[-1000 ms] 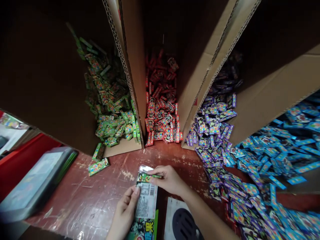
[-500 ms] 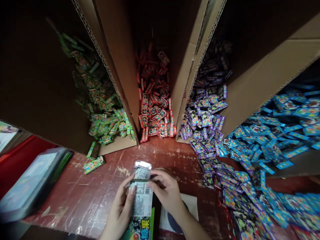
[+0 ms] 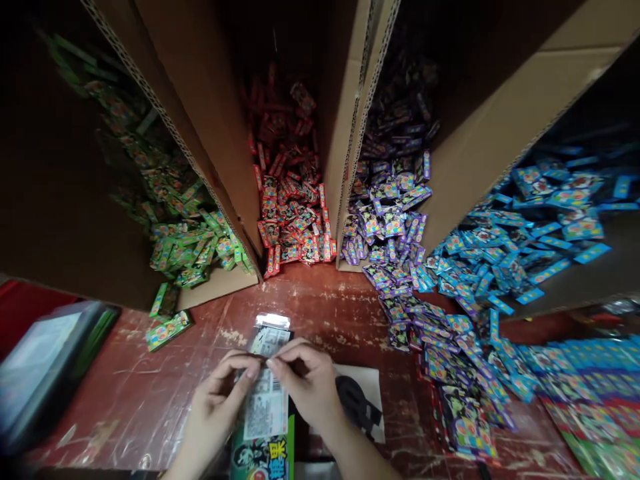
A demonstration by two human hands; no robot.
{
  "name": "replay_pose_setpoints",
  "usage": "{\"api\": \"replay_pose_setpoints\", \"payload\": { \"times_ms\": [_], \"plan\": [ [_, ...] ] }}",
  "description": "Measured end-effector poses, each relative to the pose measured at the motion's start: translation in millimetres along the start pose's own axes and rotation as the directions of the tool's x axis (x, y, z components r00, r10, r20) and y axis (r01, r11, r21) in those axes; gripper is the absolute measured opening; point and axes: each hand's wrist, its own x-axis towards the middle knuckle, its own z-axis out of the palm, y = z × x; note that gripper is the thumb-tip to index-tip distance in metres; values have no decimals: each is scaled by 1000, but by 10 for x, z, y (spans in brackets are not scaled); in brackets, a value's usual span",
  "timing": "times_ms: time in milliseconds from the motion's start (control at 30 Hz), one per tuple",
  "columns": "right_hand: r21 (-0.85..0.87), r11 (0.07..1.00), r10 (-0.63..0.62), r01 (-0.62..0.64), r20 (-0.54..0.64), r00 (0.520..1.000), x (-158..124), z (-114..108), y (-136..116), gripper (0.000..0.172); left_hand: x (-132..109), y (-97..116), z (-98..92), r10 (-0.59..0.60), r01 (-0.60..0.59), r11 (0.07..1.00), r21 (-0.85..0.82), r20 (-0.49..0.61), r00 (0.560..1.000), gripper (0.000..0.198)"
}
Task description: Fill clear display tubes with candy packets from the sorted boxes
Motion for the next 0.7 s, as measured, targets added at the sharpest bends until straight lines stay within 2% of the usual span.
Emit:
{"api": "replay_pose_setpoints", "payload": {
  "times_ms": [133, 200, 267, 333, 433, 500, 600, 700],
  "plan": [
    [80, 968, 229, -236, 88, 969, 135, -126, -80, 17, 59, 112, -3, -188, 187, 978, -93, -4, 982, 28],
    [64, 954, 284, -293, 123, 951, 175, -188, -74, 19, 72, 109, 44, -190, 191, 979, -67, 13, 982, 26],
    [47, 965, 247, -256, 151, 957, 182, -234, -69, 18, 63, 66, 104, -123, 124, 992, -37, 40, 992, 23],
    [13, 988, 149, -154, 167, 975, 152, -273, -70, 14, 45, -8, 160, -51, 52, 998, -26, 46, 998, 19],
    [-134, 991, 53, -28, 188, 981, 53, -403, -25, 13, 49, -148, 215, -44, 45, 999, -15, 51, 998, 15],
    [-292, 955, 84, -43, 131, 988, -28, -582, 84, 21, 88, -239, 240, -117, 120, 992, -30, 87, 989, 18],
    [-510, 845, 170, -163, -33, 985, -135, -902, 352, 32, 173, -333, 302, -242, 263, 960, -94, 185, 952, 21],
    [-622, 752, 272, -216, -5, 962, -170, -1071, 592, 28, 233, -367, 406, -276, 317, 942, -114, 275, 921, 23]
  ]
}}
